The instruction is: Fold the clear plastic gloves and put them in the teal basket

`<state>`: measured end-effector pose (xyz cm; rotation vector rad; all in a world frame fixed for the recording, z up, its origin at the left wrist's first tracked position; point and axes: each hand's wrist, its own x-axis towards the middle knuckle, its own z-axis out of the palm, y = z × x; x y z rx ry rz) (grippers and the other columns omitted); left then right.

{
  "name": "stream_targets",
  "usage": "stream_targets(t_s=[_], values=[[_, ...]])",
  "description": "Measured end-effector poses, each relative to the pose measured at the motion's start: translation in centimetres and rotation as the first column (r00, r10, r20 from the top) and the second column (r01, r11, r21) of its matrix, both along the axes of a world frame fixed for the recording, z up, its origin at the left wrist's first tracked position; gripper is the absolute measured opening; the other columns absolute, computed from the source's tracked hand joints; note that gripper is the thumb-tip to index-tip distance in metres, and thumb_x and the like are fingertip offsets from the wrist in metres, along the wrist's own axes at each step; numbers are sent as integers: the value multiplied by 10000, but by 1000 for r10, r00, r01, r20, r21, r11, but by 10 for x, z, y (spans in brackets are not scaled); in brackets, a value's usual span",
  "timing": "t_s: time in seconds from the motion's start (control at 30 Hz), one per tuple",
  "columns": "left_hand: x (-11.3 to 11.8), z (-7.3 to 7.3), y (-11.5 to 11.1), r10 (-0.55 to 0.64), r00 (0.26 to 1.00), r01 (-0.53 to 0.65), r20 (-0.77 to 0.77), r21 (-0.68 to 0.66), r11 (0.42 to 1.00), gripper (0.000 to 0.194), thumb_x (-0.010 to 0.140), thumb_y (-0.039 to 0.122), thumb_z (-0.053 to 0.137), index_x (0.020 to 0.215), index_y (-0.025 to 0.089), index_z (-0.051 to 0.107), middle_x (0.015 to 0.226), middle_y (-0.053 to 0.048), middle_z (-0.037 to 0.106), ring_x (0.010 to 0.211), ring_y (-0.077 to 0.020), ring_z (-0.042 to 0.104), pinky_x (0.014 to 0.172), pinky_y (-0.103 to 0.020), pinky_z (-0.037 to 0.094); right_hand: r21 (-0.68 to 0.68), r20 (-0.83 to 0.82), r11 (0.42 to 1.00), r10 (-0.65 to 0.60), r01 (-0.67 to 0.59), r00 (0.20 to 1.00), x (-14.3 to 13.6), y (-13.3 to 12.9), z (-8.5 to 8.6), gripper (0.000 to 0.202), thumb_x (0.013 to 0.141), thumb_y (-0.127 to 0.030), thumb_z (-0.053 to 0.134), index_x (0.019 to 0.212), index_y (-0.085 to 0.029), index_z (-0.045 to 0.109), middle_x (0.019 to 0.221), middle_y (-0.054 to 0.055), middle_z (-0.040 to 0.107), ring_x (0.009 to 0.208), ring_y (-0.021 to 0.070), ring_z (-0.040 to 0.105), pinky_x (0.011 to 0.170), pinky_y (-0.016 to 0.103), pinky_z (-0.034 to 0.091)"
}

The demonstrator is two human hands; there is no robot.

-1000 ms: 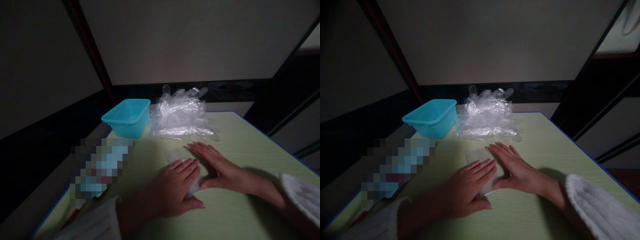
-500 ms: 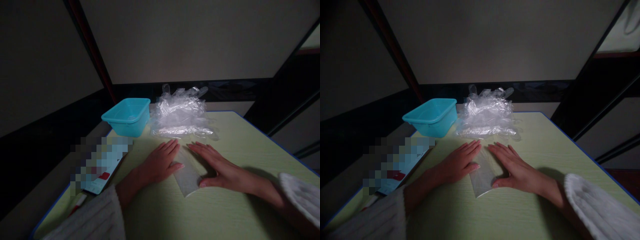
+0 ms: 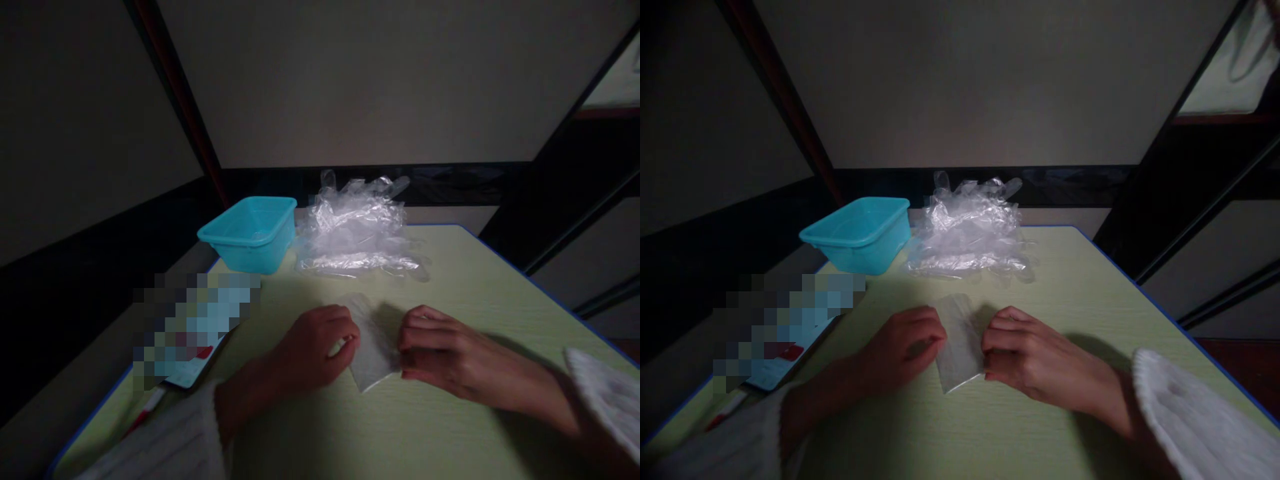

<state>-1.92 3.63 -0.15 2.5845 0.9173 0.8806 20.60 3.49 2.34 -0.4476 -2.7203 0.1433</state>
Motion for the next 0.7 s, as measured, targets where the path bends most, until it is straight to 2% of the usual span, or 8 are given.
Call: stream_targets(t_s=[0.1,0.17,0.37,0.53,0.6,0.7], values=[[4,1,-8,-177,975,170,-130,-68,983,174,809,116,472,662,154,557,641,4,534,599,-107,481,571,-212,355,51,47,999,-9,7,999,-1,1,-6,340,939,-221,409,644,-163,567,677,14,548,688,141,466,681,297,349],[5,1,-10,-213,954,198,-210,-87,976,167,809,115,486,662,156,554,656,9,532,606,-106,473,578,-219,339,100,83,995,-19,11,996,0,2,-8,324,932,-206,425,642,-166,562,677,12,545,691,144,463,674,295,343],[6,2,-8,-196,949,159,-246,-163,974,108,787,98,520,695,152,539,683,20,522,620,-96,475,567,-204,323,230,139,973,-39,6,989,2,2,-10,286,901,-152,463,630,-166,555,656,9,526,676,155,448,645,308,338],[7,3,-9,-177,945,143,-274,-137,980,74,773,121,537,711,159,524,689,23,520,626,-104,479,566,-212,326,255,170,967,-41,-4,985,2,1,-13,264,882,-102,461,642,-162,556,666,10,523,670,154,444,633,315,326],[8,0,-11,-163,942,137,-293,-108,985,66,764,188,575,726,162,527,698,22,528,631,-111,484,574,-219,336,251,160,968,-49,8,986,1,0,-14,269,882,-101,457,637,-161,550,660,9,522,666,154,441,631,317,320],[8,-5,-13,-133,937,132,-322,-26,991,243,706,376,650,750,165,538,721,15,549,639,-131,494,603,-246,359,211,132,977,-58,30,990,-1,-1,-14,289,888,-118,439,622,-163,540,650,12,522,658,157,433,637,319,319]])
